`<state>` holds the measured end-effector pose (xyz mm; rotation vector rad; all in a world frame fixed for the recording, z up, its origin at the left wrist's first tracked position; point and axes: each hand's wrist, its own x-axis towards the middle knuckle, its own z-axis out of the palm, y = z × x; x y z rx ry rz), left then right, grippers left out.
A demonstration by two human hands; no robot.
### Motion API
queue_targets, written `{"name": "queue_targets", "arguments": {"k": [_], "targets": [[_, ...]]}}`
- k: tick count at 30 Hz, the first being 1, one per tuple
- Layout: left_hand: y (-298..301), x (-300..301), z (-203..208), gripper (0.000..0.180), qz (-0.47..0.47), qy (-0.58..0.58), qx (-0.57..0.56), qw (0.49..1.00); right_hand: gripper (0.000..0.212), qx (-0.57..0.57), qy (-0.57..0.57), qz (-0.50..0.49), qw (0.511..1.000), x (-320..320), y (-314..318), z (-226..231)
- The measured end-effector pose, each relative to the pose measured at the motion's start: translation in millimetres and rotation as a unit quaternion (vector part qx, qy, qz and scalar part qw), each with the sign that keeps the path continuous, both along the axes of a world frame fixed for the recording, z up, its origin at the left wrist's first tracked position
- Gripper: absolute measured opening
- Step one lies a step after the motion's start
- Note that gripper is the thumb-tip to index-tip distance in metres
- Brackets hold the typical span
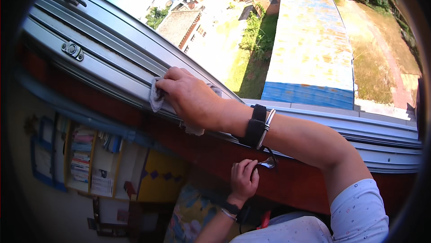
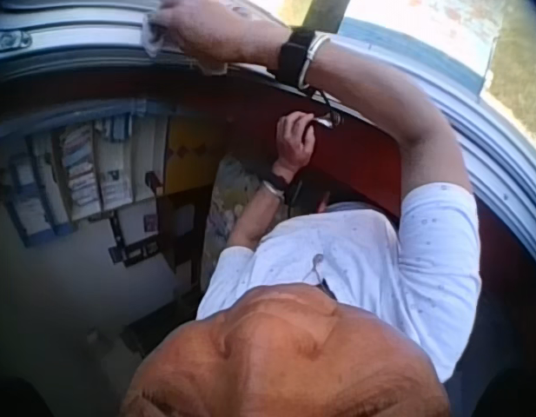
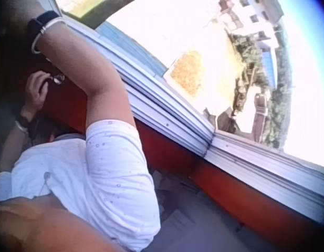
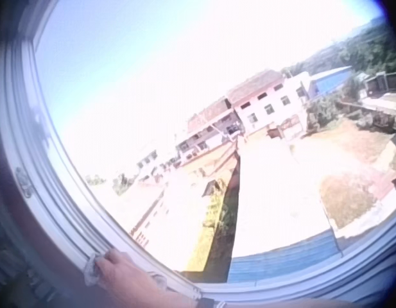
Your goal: The person wipes the window frame and tracks with a cloth, using a spoon to reach into the grooves. They slide the window open and closed while cleaning different sections.
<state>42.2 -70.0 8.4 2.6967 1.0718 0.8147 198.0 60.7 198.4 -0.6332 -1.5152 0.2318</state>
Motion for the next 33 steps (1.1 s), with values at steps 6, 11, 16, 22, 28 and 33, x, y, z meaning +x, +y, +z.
{"name": "queue_targets", "arguments": {"k": [6,11,16,22,28,33], "targets": [[2.4,1.5,-0.1,0.032,0.010,0.004,-0.015,1.000,0.029,-0.148,-0.091,-0.017,0.985,2.2,-22.6,-93.1],[3.7,-0.2,1.4,0.031,0.014,0.011,-0.012,1.000,0.026,-0.193,-0.113,0.010,0.975,3.6,-17.2,-111.3],[5.1,-0.8,-9.3,0.030,0.003,-0.002,0.013,1.000,0.025,-0.057,-0.005,0.067,0.996,13.4,-1.0,-6.8],[3.3,-1.4,-9.2,0.028,0.002,0.001,0.022,1.000,0.032,0.145,0.044,-0.055,0.987,16.7,3.3,164.2],[6.7,1.3,-11.3,0.029,-0.007,-0.029,0.022,0.999,0.029,0.054,-0.072,-0.115,0.989,-1.8,10.7,185.7],[8.6,4.9,-12.4,0.029,0.005,-0.021,0.033,0.999,0.031,0.032,-0.046,-0.057,0.997,6.0,4.5,99.8]]}}
